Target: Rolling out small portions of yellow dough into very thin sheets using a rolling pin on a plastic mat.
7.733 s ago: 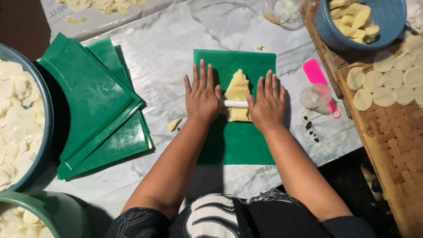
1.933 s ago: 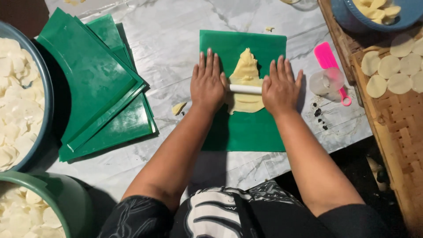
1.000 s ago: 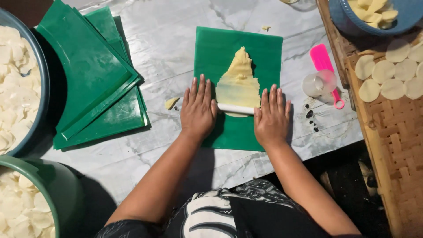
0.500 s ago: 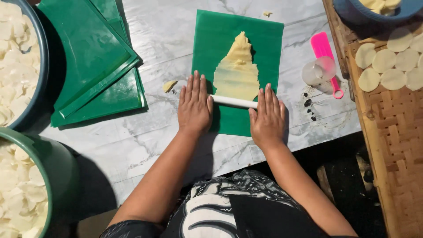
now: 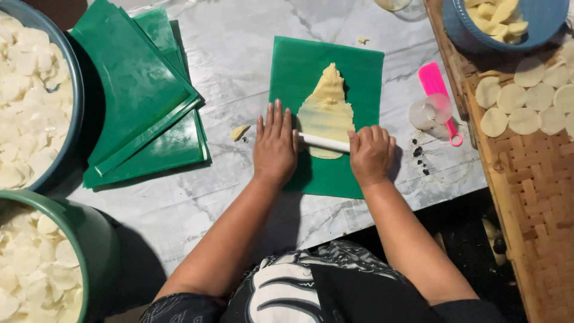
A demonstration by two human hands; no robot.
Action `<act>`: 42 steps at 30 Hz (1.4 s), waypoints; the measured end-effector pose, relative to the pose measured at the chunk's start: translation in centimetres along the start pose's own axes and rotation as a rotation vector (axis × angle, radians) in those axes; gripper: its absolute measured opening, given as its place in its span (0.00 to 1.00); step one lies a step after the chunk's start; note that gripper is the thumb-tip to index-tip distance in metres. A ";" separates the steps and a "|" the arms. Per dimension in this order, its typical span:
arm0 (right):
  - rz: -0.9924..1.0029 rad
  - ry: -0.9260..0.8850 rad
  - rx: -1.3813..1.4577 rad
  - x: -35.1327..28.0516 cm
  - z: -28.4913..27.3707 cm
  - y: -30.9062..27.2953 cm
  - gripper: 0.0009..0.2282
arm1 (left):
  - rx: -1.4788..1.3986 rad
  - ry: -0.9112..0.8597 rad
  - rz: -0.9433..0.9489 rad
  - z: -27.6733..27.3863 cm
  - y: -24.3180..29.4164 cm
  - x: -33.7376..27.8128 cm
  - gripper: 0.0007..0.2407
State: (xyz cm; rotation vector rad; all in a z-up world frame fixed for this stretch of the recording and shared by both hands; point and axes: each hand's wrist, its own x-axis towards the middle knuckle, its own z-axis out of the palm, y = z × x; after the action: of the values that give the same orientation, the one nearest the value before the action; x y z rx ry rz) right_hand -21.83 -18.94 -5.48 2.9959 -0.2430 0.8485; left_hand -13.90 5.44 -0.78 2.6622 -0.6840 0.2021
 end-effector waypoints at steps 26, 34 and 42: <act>0.146 -0.303 0.087 13.0 -0.4 -2.9 0.26 | 0.111 -0.148 -0.168 2.1 -1.1 14.4 0.28; -0.131 -0.264 0.185 3.3 -4.2 -2.1 0.22 | -0.013 -0.072 0.110 -0.6 -2.7 3.8 0.26; -0.215 -0.068 0.315 9.3 -0.1 1.7 0.21 | 0.055 0.039 0.012 0.8 -2.2 12.5 0.24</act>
State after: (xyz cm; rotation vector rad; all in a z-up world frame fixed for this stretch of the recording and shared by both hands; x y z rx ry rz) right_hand -14.38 -21.94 -0.59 3.2593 0.2325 0.8322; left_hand -1.87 1.48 0.67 2.6999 -0.6919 0.2792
